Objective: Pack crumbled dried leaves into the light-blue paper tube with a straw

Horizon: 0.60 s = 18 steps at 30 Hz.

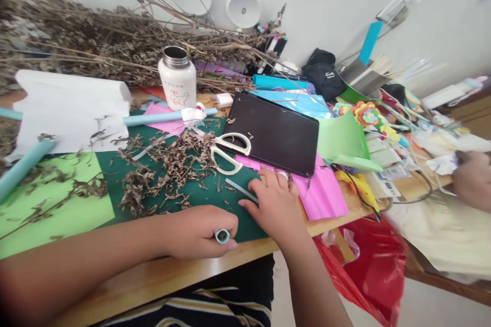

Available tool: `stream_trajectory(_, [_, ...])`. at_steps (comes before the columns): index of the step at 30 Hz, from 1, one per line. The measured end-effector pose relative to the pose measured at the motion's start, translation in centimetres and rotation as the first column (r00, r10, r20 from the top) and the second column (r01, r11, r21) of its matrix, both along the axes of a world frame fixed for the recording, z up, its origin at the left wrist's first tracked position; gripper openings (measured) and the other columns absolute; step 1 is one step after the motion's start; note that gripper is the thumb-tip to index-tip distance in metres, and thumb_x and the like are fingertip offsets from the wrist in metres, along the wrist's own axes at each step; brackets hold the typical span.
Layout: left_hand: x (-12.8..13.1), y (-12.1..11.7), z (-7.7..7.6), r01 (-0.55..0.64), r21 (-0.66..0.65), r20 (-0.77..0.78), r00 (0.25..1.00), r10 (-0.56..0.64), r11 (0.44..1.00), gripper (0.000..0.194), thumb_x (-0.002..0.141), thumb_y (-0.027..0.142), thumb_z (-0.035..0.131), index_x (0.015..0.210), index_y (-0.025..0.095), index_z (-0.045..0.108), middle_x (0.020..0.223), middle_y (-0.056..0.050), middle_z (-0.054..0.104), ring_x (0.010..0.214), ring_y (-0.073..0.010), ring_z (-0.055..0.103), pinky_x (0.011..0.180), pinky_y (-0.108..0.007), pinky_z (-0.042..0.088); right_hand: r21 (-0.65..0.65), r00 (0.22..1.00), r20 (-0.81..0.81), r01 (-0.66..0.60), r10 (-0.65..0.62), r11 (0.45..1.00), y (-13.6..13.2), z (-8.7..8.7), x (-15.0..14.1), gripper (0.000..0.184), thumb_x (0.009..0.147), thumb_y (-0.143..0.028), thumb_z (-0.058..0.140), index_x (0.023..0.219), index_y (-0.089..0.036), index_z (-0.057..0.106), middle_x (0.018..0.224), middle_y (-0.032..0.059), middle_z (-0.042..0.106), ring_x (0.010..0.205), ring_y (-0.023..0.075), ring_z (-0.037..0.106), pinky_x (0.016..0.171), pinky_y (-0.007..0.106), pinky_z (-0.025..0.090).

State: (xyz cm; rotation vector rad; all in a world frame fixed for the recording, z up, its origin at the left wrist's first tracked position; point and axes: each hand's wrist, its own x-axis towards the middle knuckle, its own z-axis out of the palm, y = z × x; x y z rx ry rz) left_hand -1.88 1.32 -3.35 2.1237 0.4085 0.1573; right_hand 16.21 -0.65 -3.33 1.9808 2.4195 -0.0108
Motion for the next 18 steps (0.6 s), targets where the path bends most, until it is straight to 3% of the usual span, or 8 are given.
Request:
stream_trajectory(4, [0.0, 0.1, 0.0, 0.001, -0.007, -0.026, 1.0, -0.001, 1.0, 0.021, 0.078, 0.029, 0.042, 0.064, 0.018, 0.033, 0.057, 0.004, 0.04, 0.054, -0.0095, 0.039, 0.051, -0.018, 0.03, -0.113, 0.994, -0.086, 0.063, -0.073, 0.992, -0.4, -0.7, 0.5, 0.013, 0.073, -0.034, 0.053, 0.077, -0.022, 0.052, 0.106, 0.0063, 0.048, 0.101, 0.0281, 0.04, 0.075, 0.047, 0.032])
stream_trajectory(7, [0.1, 0.1, -0.2, 0.005, -0.018, -0.019, 1.0, -0.006, 1.0, 0.021, 0.079, 0.031, 0.041, 0.064, 0.018, 0.034, 0.058, 0.004, 0.04, 0.055, -0.0095, 0.039, 0.051, -0.018, 0.031, -0.127, 0.977, -0.173, 0.102, -0.124, 0.987, -0.5, -0.8, 1.1, 0.008, 0.073, -0.028, 0.051, 0.071, -0.021, 0.052, 0.101, 0.006, 0.05, 0.098, 0.0283, 0.042, 0.077, 0.049, 0.031])
stream_trajectory(10, [0.1, 0.1, -0.4, 0.001, -0.02, 0.009, 1.0, -0.001, 1.0, 0.02, 0.08, 0.03, 0.04, 0.065, 0.018, 0.034, 0.058, 0.004, 0.041, 0.055, -0.0092, 0.039, 0.051, -0.018, 0.031, -0.138, 0.962, -0.238, 0.102, -0.133, 0.985, -0.2, 0.1, 1.8, 0.01, 0.078, -0.025, 0.043, 0.073, -0.021, 0.05, 0.096, 0.0058, 0.054, 0.091, 0.0235, 0.048, 0.075, 0.042, 0.036])
stream_trajectory(12, [0.1, 0.0, -0.5, 0.005, -0.02, 0.027, 1.0, -0.004, 1.0, 0.02, 0.08, 0.029, 0.04, 0.065, 0.018, 0.034, 0.059, 0.004, 0.041, 0.055, -0.0089, 0.039, 0.05, -0.018, 0.03, -0.137, 0.908, -0.384, 0.124, -0.168, 0.983, 0.0, 1.2, 2.0, 0.013, 0.082, -0.026, 0.037, 0.077, -0.02, 0.047, 0.085, 0.0043, 0.057, 0.079, 0.0177, 0.052, 0.069, 0.035, 0.04])
stream_trajectory(13, [0.1, 0.0, -0.5, 0.006, -0.021, 0.035, 0.999, -0.006, 1.0, 0.02, 0.08, 0.029, 0.04, 0.065, 0.018, 0.034, 0.059, 0.004, 0.041, 0.054, -0.0088, 0.039, 0.05, -0.018, 0.03, -0.115, 0.84, -0.516, 0.127, -0.169, 0.985, 0.1, 1.9, 2.0, 0.013, 0.083, -0.026, 0.035, 0.078, -0.021, 0.046, 0.077, 0.0024, 0.057, 0.072, 0.0153, 0.053, 0.065, 0.032, 0.041])
stream_trajectory(14, [0.2, 0.1, -0.5, 0.007, -0.021, 0.04, 0.999, -0.006, 1.0, 0.02, 0.08, 0.028, 0.04, 0.064, 0.018, 0.034, 0.059, 0.004, 0.041, 0.055, -0.0087, 0.039, 0.05, -0.018, 0.03, -0.069, 0.723, -0.676, 0.133, -0.144, 0.989, 0.1, 2.5, 2.0, 0.01, 0.083, -0.026, 0.036, 0.079, -0.021, 0.045, 0.07, 0.0001, 0.055, 0.065, 0.0136, 0.052, 0.061, 0.03, 0.042])
stream_trajectory(16, [0.2, 0.1, -0.4, 0.01, -0.024, 0.038, 0.999, -0.009, 1.0, 0.02, 0.08, 0.028, 0.04, 0.064, 0.018, 0.034, 0.059, 0.004, 0.04, 0.054, -0.0086, 0.038, 0.049, -0.018, 0.029, 0.125, 0.366, -0.929, 0.166, 0.057, 0.978, -0.4, 3.8, 1.5, 0.003, 0.081, -0.027, 0.041, 0.08, -0.025, 0.043, 0.058, -0.0044, 0.046, 0.053, 0.0112, 0.047, 0.054, 0.027, 0.04])
stream_trajectory(18, [0.2, 0.1, -0.3, 0.016, -0.024, 0.025, 1.0, -0.016, 1.0, 0.021, 0.08, 0.027, 0.039, 0.063, 0.018, 0.034, 0.058, 0.004, 0.04, 0.054, -0.0085, 0.037, 0.049, -0.017, 0.029, 0.283, 0.101, -0.958, 0.216, 0.267, 0.934, -1.7, 4.7, 1.0, 0.004, 0.079, -0.034, 0.042, 0.08, -0.031, 0.044, 0.053, -0.0059, 0.037, 0.045, 0.0098, 0.038, 0.046, 0.024, 0.036])
